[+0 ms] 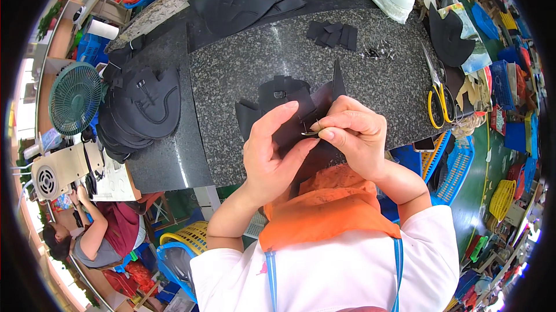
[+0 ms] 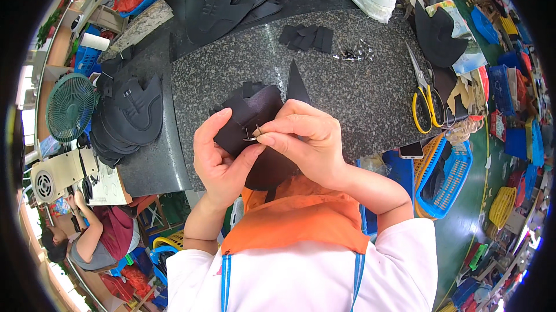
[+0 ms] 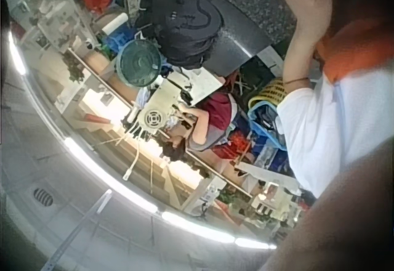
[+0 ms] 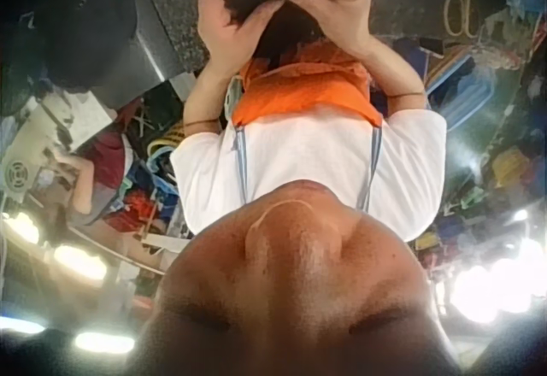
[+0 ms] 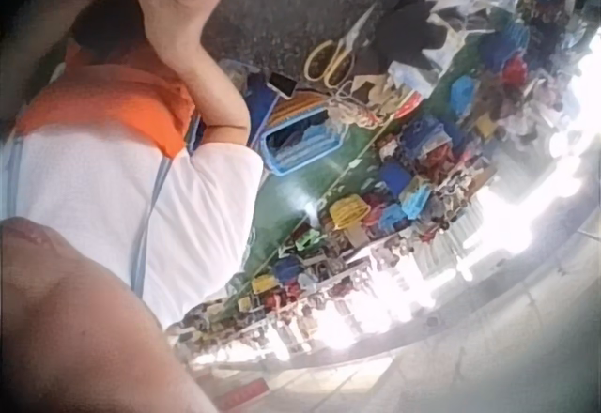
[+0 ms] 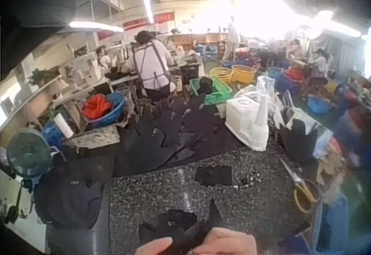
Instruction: The person assembles shoe components by threading small straps through metal rings and securing them onto shoe upper pieces by hand.
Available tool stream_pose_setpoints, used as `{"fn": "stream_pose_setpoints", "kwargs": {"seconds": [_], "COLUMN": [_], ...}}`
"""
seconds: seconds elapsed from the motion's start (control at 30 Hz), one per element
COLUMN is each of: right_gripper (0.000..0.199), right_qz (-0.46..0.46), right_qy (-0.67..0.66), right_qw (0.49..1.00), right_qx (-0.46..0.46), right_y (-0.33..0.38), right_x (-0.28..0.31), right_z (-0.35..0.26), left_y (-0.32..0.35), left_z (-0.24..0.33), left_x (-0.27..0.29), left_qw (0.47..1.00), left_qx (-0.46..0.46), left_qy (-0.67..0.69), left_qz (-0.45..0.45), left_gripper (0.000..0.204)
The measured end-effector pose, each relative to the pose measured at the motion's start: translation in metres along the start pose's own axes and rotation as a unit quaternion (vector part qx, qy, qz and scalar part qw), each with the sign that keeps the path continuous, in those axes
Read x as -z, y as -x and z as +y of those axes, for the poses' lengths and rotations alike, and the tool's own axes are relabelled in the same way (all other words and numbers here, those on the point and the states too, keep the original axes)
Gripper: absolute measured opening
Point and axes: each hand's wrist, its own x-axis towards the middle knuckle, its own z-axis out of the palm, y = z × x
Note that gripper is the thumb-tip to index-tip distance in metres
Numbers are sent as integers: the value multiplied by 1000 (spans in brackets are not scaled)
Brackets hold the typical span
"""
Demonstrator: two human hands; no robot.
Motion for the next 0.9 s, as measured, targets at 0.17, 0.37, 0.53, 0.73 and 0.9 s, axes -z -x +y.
{"fn": "stream_pose_setpoints", "kwargs": {"seconds": [0.17,0.37,0.53,0.73,0.9], "right_gripper": [7,11,36,25,20], "right_qz": [16,8,121,-51,-44], "right_qy": [-6,-76,133,88,103], "right_qw": [999,993,982,994,993], "right_qx": [-42,-92,53,-44,-47], "right_y": [1,2,-18,-17,-15], "right_x": [-2,-2,1,18,15], "right_z": [-5,-5,-10,-6,-4], "left_y": [1,1,0,-12,-9], "left_z": [0,-7,-2,13,7], "left_x": [0,1,0,-13,-3], "left_qw": [997,985,999,974,965], "left_qx": [-40,-121,-33,132,214], "left_qy": [-59,-125,-13,169,149], "left_qz": [-23,15,25,73,26], "left_gripper": [56,44,45,44,25]}}
